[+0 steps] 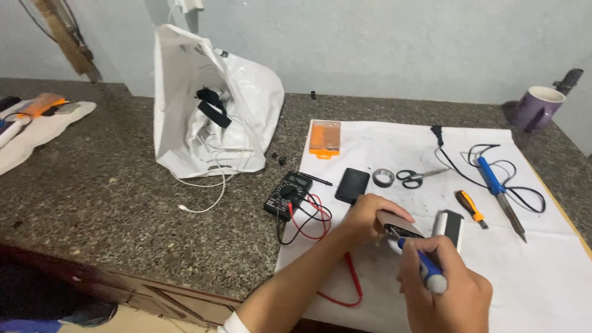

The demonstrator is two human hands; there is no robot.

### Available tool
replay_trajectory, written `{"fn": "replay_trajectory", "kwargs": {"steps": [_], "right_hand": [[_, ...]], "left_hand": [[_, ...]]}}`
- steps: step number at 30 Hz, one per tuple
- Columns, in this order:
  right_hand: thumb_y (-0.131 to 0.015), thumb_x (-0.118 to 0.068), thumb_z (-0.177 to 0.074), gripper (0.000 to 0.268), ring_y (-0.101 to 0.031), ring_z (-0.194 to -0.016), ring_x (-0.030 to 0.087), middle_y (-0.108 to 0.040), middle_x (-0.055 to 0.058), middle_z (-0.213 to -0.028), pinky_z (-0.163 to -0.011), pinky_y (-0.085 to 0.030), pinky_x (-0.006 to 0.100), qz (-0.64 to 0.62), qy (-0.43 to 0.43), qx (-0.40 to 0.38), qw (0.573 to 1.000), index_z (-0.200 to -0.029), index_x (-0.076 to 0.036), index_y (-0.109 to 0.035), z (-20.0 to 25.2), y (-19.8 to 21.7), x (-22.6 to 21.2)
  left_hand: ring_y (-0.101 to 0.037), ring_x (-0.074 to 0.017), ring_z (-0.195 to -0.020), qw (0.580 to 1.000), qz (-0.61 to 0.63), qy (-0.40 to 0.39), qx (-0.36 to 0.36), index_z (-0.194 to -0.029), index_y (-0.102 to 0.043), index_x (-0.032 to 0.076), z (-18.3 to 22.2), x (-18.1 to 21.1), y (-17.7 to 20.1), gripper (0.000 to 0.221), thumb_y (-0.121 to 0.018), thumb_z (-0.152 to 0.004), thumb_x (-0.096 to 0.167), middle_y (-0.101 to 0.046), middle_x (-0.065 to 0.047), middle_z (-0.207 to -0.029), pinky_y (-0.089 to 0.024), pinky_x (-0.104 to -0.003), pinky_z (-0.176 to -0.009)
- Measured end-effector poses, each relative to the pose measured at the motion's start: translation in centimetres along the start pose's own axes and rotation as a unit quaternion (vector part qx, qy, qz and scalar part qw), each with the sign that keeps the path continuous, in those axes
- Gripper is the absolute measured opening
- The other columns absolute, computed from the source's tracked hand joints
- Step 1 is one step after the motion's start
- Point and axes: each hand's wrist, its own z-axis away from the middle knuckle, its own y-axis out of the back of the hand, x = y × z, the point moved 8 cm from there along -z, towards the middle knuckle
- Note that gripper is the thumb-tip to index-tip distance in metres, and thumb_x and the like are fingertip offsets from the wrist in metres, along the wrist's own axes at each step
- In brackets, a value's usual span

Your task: Disassembling a power bank using a screwdriver to inspect the internal circuit board

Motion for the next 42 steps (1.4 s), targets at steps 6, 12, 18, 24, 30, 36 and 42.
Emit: {"fn": "replay_trajectory", "kwargs": {"steps": [6,12,18,24,30,36,42], "right_hand": [[-0.066,-0.048,-0.095,0.023,-0.06,-0.057,0.031,-0.066,0.005,-0.055,-0.069,-0.048,0.032,0.056,0.005,0.047,0.997,-0.088,-0.027,-0.072,-0.2,0.0,0.3],[-0.078,-0.041,-0.091,0.02,-0.056,-0.048,0.023,-0.063,0.006,-0.055,-0.06,-0.044,0.033,0.0,0.024,0.103,0.994,-0.091,-0.022,-0.072,0.2,0.5,0.3],[-0.087,-0.039,-0.089,0.035,-0.061,-0.05,0.019,-0.064,0.006,-0.059,-0.057,-0.043,0.029,-0.011,0.087,0.186,0.979,-0.086,-0.014,-0.063,1.1,1.1,0.3],[-0.094,-0.029,-0.09,0.03,-0.042,-0.048,0.011,-0.056,0.001,-0.058,-0.057,-0.038,0.025,-0.016,0.162,0.236,0.958,-0.083,-0.014,-0.069,2.4,2.4,-1.5],[-0.093,-0.023,-0.085,0.028,-0.044,-0.048,0.006,-0.056,-0.004,-0.057,-0.055,-0.035,0.022,-0.038,0.197,0.233,0.952,-0.079,-0.012,-0.068,2.0,2.4,-0.9],[-0.092,-0.029,-0.081,0.025,-0.043,-0.05,0.005,-0.061,-0.003,-0.059,-0.06,-0.039,0.02,-0.038,0.155,0.202,0.966,-0.082,-0.017,-0.07,1.2,2.2,0.1],[-0.092,-0.038,-0.079,0.028,-0.029,-0.049,0.013,-0.046,-0.003,-0.053,-0.053,-0.034,0.026,0.02,0.176,0.207,0.962,-0.078,-0.021,-0.07,1.3,3.0,-0.8]], "left_hand": [[-0.07,-0.013,-0.095,0.999,0.038,-0.008,-0.012,-0.101,-0.08,0.018,0.0,0.5,-0.1,0.035,-0.064,-0.072,0.007,-0.08,-0.006,-0.1,-0.053,-0.024,-0.082],[-0.069,-0.0112,-0.088,0.998,0.019,0.059,-0.008,-0.1,-0.081,0.023,-0.4,-1.1,-0.4,0.037,-0.059,-0.073,0.011,-0.081,-0.003,-0.097,-0.051,-0.024,-0.075],[-0.064,-0.0101,-0.089,0.997,0.041,0.065,-0.02,-0.104,-0.081,0.016,-0.6,-2.3,-0.9,0.048,-0.062,-0.07,-0.013,-0.08,-0.007,-0.103,-0.05,-0.024,-0.071],[-0.072,-0.0088,-0.093,0.999,0.012,-0.03,-0.006,-0.103,-0.081,0.021,-0.9,-2.5,-0.9,0.031,-0.072,-0.074,0.011,-0.081,-0.004,-0.1,-0.052,-0.022,-0.077],[-0.072,-0.0143,-0.098,0.999,-0.006,0.043,-0.019,-0.101,-0.082,0.022,-1.0,-1.9,-0.9,0.045,-0.063,-0.073,-0.007,-0.081,-0.005,-0.104,-0.053,-0.027,-0.077],[-0.074,-0.0121,-0.094,0.999,-0.034,0.026,-0.01,-0.099,-0.082,0.025,-1.2,-2.7,-1.0,0.041,-0.061,-0.074,0.001,-0.082,-0.002,-0.101,-0.052,-0.023,-0.078],[-0.073,-0.0167,-0.099,0.997,-0.022,0.065,-0.02,-0.1,-0.082,0.022,-0.6,-1.3,-0.8,0.045,-0.062,-0.071,-0.007,-0.081,-0.005,-0.108,-0.056,-0.026,-0.082]]}}
